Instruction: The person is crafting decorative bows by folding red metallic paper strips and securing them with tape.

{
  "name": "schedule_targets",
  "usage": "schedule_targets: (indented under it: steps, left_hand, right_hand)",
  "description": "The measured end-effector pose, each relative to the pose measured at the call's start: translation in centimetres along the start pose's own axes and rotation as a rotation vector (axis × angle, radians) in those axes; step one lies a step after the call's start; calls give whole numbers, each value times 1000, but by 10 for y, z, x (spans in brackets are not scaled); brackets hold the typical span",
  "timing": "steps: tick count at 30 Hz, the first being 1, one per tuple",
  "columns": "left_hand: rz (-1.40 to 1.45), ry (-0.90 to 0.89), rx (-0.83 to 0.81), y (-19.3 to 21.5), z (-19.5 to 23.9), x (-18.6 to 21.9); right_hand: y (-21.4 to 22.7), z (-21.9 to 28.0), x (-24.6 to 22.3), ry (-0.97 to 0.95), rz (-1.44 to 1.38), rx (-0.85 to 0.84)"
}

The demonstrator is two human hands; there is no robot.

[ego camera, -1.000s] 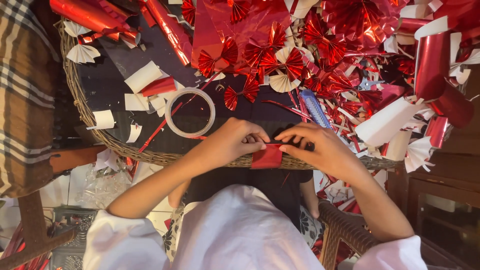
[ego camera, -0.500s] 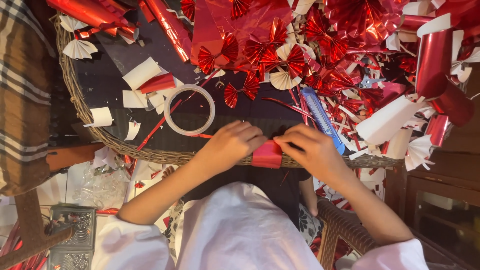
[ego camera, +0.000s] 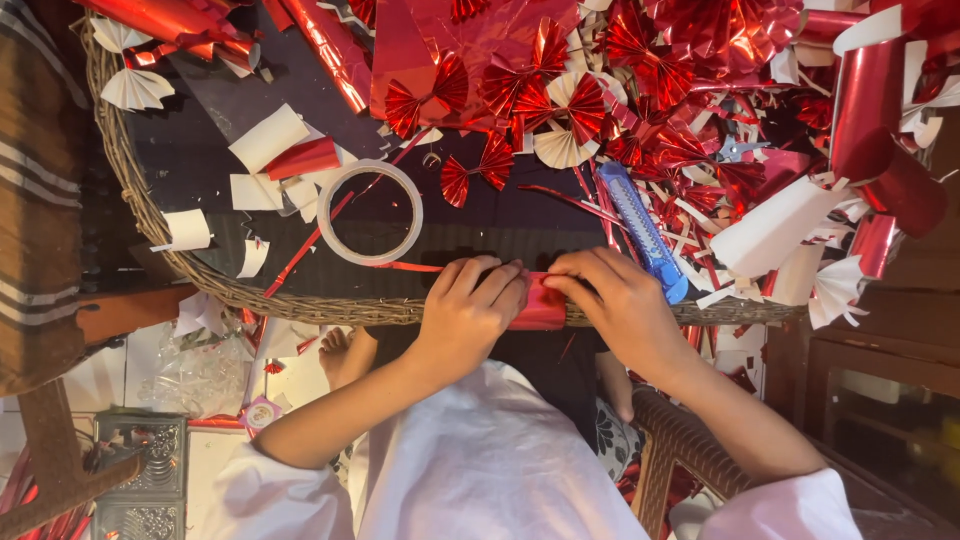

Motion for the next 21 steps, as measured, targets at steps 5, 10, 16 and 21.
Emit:
schedule_targets:
  steps: [5, 10, 16, 21]
  left_hand:
    - [3, 69, -68, -3, -3, -4]
    - [88, 166, -236, -5, -16, -13]
    - [401, 276, -439, -17, -25, -32]
    - [661, 388, -588, -17, -26, -45]
  right_hand:
    - [1, -10, -4, -5, -26, -84]
    - [-5, -11, 0, -59, 2, -205]
    - [1, -15, -3, -126, 1, -253]
    - [15, -16, -1, -138, -215, -184]
Point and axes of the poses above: each hand's wrist, its own z-axis away from the middle knuckle, its own y-axis out of the back of the hand, x = y × z, the point moved 9 cm from there along -z, towards the middle knuckle, and after that the axes turned 15 degrees about -x, right-handed, at the moved point
